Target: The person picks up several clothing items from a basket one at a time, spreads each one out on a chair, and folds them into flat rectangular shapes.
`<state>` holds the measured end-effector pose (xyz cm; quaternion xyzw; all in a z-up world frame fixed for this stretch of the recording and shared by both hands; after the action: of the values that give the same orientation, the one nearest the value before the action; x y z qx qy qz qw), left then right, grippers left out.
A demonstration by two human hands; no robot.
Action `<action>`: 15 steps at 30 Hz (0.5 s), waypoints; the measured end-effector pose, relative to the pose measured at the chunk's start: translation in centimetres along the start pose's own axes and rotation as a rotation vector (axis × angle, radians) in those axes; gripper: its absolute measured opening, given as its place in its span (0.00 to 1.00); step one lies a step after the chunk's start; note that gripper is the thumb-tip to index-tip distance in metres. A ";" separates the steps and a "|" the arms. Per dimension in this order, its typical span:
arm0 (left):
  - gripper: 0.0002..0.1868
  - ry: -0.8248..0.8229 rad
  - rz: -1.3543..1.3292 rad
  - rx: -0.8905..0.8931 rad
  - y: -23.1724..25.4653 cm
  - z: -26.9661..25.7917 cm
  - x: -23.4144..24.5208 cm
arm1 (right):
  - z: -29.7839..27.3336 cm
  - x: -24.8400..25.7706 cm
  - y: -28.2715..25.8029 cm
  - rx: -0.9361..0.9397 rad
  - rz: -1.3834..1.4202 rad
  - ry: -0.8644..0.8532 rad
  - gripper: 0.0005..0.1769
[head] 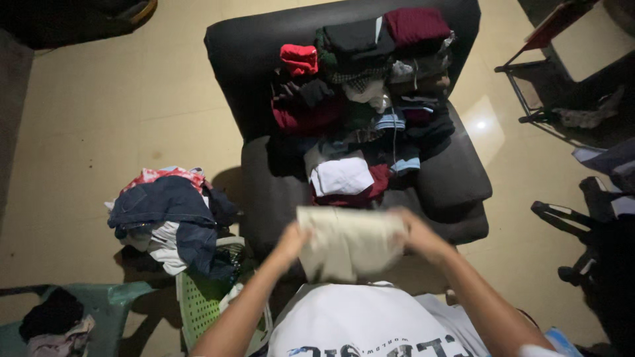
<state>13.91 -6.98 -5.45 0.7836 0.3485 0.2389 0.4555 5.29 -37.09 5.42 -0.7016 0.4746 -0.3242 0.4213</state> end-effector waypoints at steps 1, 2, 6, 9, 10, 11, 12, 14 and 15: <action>0.17 0.068 -0.128 -0.146 3.1 0.9 1.3 | 1.2 2.0 -1.7 0.119 0.180 0.123 0.41; 0.18 0.134 -0.257 -0.291 6.4 1.0 2.6 | 2.1 2.8 -3.0 0.165 0.328 0.093 0.41; 0.21 0.270 -0.136 -0.247 16.4 0.8 5.6 | 5.1 6.1 -8.7 0.299 0.214 0.290 0.41; 0.21 0.212 -0.242 -0.277 20.9 0.1 7.1 | 6.2 6.0 -9.5 0.205 0.423 0.081 0.46; 0.22 0.120 -0.310 -0.346 22.5 -0.4 7.3 | 5.2 6.8 -10.0 0.206 0.424 0.078 0.46; 0.22 0.123 -0.311 -0.351 23.7 -1.3 8.1 | 4.1 6.0 -10.7 0.110 0.392 -0.155 0.50; 0.21 -0.045 -0.300 -0.339 25.1 -2.1 7.7 | 3.1 4.5 -11.3 0.008 0.355 -0.385 0.55; 0.20 -0.208 -0.290 -0.328 28.2 -3.6 6.9 | 3.2 3.2 -14.6 0.080 0.343 -0.456 0.56; 0.19 -0.263 -0.037 -0.398 30.4 -4.2 5.5 | 3.0 1.4 -15.9 0.141 0.345 -0.524 0.57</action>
<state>24.55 -10.84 23.61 0.6964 0.2464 0.1903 0.6466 14.57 -34.44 18.50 -0.6394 0.4382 -0.0887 0.6255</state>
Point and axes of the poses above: each hand's wrist, its own z-axis towards the middle knuckle, its own x-axis out of the back of the hand, y = z × x, the point moved 9 cm from there along z, towards the middle knuckle, and after that the axes turned 13 degrees about -y, right-handed, at the moved point
